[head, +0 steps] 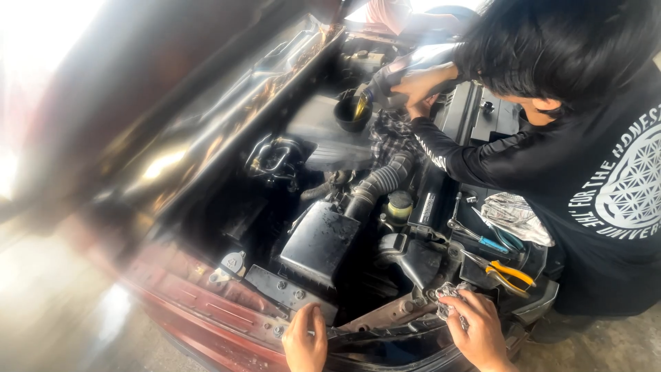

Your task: Pouring new engine oil into the vehicle and wiping the engine bay.

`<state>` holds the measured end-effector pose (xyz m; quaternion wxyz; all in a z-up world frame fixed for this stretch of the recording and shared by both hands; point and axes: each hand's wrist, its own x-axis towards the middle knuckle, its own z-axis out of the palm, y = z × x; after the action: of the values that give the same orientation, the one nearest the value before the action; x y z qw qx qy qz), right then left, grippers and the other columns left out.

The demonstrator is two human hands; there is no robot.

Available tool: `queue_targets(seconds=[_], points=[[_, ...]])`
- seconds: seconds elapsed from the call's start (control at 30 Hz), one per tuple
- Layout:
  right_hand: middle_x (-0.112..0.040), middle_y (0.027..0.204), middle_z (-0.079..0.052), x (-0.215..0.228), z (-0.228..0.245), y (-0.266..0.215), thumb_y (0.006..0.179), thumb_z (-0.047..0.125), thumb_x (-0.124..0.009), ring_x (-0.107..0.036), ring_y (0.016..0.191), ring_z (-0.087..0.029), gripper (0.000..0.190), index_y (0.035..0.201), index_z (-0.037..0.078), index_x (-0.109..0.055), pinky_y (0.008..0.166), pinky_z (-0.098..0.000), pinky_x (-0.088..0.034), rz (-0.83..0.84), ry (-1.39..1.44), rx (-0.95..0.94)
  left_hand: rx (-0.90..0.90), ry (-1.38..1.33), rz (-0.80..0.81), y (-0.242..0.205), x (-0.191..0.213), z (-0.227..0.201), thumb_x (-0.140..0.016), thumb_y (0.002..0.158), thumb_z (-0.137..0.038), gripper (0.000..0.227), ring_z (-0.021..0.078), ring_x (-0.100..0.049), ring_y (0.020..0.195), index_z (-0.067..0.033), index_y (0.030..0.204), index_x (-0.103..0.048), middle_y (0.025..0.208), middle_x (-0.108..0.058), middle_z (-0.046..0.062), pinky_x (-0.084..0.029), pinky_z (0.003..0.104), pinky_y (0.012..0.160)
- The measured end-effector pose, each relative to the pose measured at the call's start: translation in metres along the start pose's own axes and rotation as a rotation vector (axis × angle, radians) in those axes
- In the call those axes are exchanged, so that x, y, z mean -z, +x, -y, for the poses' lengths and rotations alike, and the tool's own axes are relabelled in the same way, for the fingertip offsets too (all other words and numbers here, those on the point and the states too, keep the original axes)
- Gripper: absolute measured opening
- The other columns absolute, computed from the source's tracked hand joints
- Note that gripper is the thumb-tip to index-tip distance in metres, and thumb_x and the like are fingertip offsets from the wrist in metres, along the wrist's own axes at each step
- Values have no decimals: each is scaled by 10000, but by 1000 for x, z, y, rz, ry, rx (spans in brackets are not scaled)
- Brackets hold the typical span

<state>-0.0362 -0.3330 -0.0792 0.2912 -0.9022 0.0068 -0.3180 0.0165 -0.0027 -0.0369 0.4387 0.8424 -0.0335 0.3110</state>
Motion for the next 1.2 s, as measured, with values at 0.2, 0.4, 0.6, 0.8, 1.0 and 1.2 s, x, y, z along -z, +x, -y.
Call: queue_targets(seconds=[0.2, 0.4, 0.6, 0.8, 1.0, 1.2], points=[[-705, 1075, -89, 5, 8, 4, 806, 145, -658, -648, 1020, -300, 253, 1031, 168, -772, 942, -413, -487, 5, 18, -20, 43, -18, 53, 0, 3, 0, -682, 892, -120, 126, 211, -796, 741, -38, 969, -738, 835, -785, 104, -591, 319, 640], [-714, 1059, -70, 6, 10, 5, 821, 148, -649, -651, 1008, -291, 241, 1026, 165, -775, 942, -416, -484, 9, 25, -27, 61, -5, 66, -1, 3, -1, -684, 893, -122, 131, 218, -794, 746, -36, 976, -736, 840, -783, 108, -587, 334, 655], [-708, 1062, -72, 5, 9, 3, 821, 147, -646, -650, 1015, -287, 247, 1032, 167, -773, 945, -412, -482, 7, 30, -16, 49, -6, 49, -1, 3, -2, -679, 896, -121, 130, 225, -791, 754, -37, 978, -735, 857, -782, 112, -586, 337, 661], [-711, 1056, -61, 5, 8, 3, 814, 140, -641, -653, 1006, -278, 258, 1034, 170, -772, 938, -407, -482, 14, 30, -19, 78, 4, 77, 0, 4, -2, -674, 902, -133, 138, 229, -794, 763, -41, 983, -736, 862, -786, 109, -587, 344, 658], [-708, 1056, -59, 5, 7, 4, 827, 144, -637, -648, 1013, -282, 249, 1036, 170, -770, 944, -407, -478, 12, 31, -10, 49, -2, 67, -1, 4, -1, -667, 908, -141, 146, 236, -792, 772, -40, 992, -730, 873, -785, 114, -590, 346, 675], [-703, 1051, -62, 6, 8, 4, 819, 143, -639, -650, 1005, -286, 254, 1037, 166, -767, 941, -412, -477, 13, 27, -8, 78, 2, 85, -2, 3, 1, -677, 905, -147, 146, 234, -796, 776, -45, 991, -735, 870, -789, 114, -591, 345, 684]])
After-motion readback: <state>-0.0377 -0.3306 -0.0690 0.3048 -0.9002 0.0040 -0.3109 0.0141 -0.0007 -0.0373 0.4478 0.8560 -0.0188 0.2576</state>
